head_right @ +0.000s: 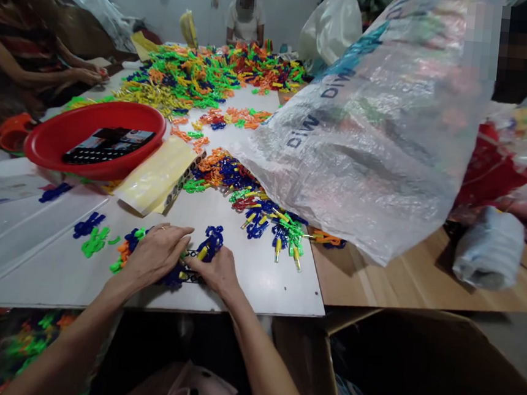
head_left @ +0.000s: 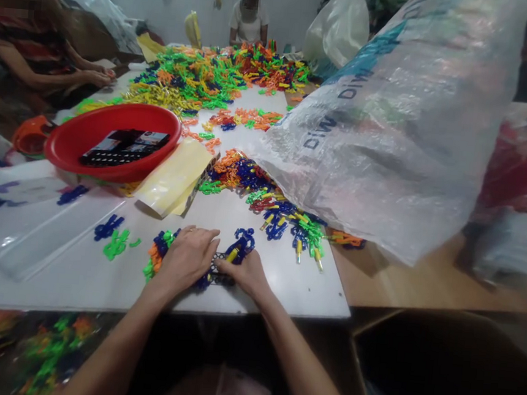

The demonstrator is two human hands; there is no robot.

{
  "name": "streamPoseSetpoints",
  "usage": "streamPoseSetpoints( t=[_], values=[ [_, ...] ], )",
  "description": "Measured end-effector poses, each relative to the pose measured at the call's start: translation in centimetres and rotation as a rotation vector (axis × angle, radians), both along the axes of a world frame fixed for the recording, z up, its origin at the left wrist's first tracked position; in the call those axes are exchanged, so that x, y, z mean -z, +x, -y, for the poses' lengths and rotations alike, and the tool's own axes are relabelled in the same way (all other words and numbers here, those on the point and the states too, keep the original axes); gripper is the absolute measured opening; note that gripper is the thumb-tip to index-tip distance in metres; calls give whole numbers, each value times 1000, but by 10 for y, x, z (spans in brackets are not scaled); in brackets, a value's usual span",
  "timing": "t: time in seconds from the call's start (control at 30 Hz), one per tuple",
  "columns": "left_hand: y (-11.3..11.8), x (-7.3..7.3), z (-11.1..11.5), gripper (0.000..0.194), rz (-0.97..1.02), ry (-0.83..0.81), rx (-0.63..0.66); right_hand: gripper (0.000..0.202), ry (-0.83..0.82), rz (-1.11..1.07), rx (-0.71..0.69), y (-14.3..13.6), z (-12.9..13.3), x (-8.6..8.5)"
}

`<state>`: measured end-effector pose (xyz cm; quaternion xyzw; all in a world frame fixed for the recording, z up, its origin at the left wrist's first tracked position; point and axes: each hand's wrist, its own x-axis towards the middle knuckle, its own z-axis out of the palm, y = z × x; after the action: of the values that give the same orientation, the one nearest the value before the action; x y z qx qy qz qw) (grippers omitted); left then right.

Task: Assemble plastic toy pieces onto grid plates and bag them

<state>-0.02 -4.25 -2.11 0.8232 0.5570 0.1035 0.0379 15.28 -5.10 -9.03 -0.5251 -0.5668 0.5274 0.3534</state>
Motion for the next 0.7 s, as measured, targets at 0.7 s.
streamPoseSetpoints(
  t=[0.7],
  values=[
    [-5,-3,-10,37,-48,-48,-44,12,528,640,-320,-25,-13,26]
  ],
)
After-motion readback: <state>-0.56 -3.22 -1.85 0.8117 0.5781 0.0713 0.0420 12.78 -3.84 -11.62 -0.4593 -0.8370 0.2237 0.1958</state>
